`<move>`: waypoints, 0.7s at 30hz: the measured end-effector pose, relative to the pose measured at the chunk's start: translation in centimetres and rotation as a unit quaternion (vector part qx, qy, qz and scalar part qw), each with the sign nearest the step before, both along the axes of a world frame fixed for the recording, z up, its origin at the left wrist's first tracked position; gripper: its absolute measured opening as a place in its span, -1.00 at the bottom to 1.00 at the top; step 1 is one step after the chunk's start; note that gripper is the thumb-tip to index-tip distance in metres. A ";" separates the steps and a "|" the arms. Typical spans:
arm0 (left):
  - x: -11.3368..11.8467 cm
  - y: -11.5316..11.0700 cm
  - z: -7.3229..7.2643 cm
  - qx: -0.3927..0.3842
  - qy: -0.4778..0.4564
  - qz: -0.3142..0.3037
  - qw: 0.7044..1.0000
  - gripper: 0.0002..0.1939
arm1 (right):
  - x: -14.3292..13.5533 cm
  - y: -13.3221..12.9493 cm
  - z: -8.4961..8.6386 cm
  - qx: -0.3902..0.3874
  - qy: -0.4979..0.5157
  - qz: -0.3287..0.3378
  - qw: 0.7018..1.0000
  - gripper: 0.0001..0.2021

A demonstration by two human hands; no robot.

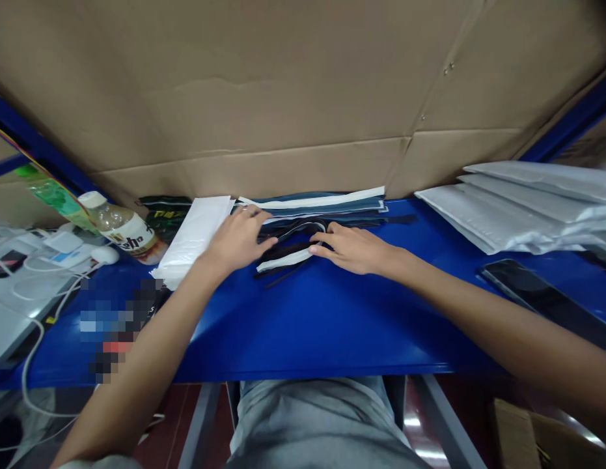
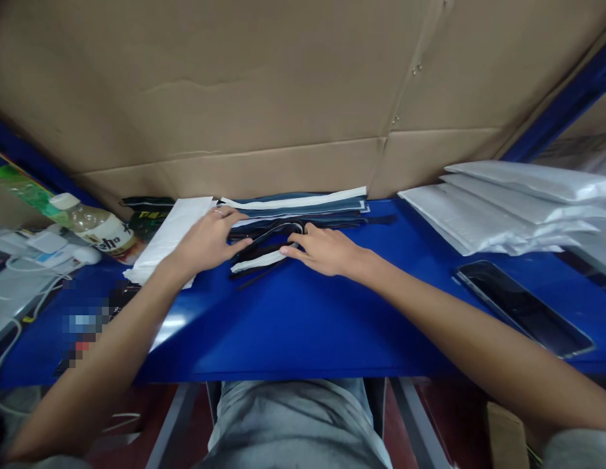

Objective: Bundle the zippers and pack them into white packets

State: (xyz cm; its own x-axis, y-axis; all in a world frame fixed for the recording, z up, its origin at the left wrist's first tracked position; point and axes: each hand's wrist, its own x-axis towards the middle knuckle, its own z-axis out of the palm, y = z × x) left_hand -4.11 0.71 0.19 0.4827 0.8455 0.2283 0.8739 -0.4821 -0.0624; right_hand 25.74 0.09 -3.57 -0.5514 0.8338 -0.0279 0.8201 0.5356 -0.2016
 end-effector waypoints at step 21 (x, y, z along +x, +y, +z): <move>2.3 -1.3 -2.2 -0.098 0.214 -0.021 0.972 -0.59 | 6.2 1.7 -0.4 -0.017 0.005 0.035 0.999 -0.44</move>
State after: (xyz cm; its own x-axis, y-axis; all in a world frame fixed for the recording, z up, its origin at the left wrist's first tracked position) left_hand -1.79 -0.56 -2.06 0.5338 0.8295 -0.1644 0.7665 -0.5568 -0.3201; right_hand 31.91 1.78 -3.92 -0.6093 0.7914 -0.0495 0.7782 0.5848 -0.2289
